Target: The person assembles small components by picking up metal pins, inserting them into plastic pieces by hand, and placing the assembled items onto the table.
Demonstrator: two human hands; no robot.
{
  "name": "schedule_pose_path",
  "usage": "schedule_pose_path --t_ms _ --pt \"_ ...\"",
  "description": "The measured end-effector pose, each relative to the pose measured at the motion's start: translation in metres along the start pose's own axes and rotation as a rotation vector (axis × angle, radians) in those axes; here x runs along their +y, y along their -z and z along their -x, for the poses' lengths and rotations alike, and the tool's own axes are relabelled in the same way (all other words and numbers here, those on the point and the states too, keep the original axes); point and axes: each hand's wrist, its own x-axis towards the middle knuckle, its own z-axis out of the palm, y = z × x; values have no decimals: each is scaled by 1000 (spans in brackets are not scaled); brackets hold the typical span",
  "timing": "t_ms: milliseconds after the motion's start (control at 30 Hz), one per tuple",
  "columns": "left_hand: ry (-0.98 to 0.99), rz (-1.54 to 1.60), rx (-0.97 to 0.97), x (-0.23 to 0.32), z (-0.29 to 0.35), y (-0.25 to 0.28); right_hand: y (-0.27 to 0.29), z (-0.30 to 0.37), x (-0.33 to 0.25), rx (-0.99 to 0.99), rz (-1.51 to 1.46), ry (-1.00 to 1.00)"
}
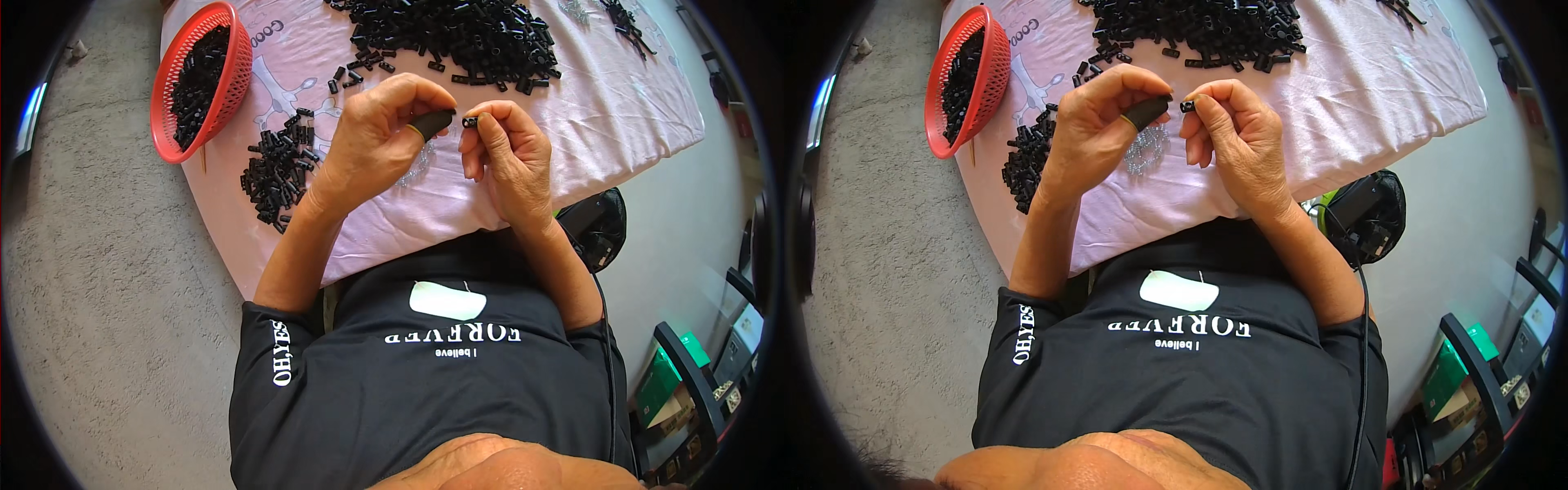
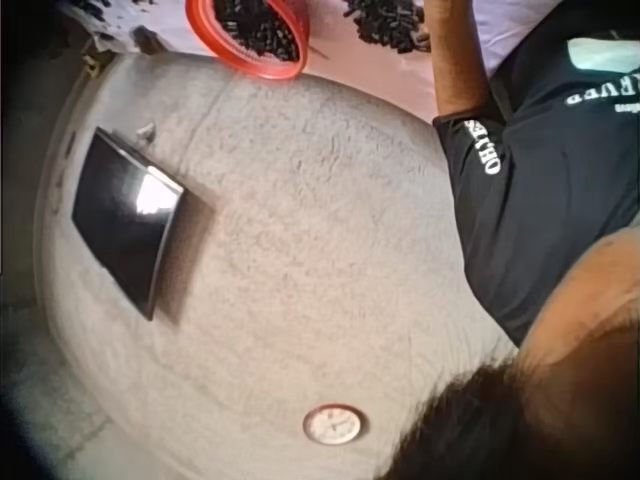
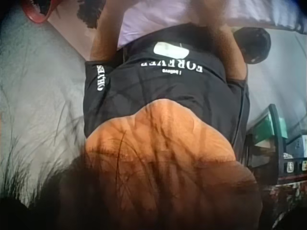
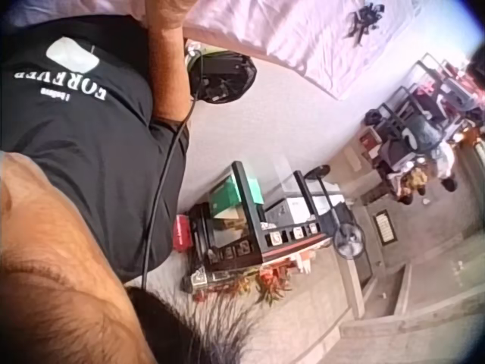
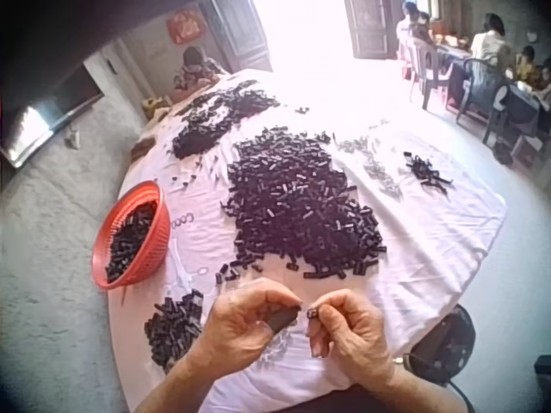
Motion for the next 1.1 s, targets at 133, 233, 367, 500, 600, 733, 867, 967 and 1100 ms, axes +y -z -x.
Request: schedule_pose_path --t_ms 133,233,367,500,600,733,867,967,1100 --pt "-30 -29 22 5 7 -5 1 0 1 0 -3 7" --pt "-14 -19 27 4 10 -8 1 0 3 -5 -34 12" --pt "-31 -70 7 3 11 -8 1 0 2 -15 -18 21" --pt "-80 -68 58 2 12 -13 0 0 1 -27 19 16" --pt "-103 -88 106 3 13 -15 -1 1 -1 -24 41 20" --pt "-214 -233 103 0 12 -13 -2 1 -2 -24 36 16" --pt "-332 -434 86 8 12 -14 0 1 -2 -44 23 0" --pt "-353 -505 68 10 14 -15 0 2 -2 -53 31 3" --pt "-382 -514 59 9 13 -17 -3 4 -4 -51 49 48"
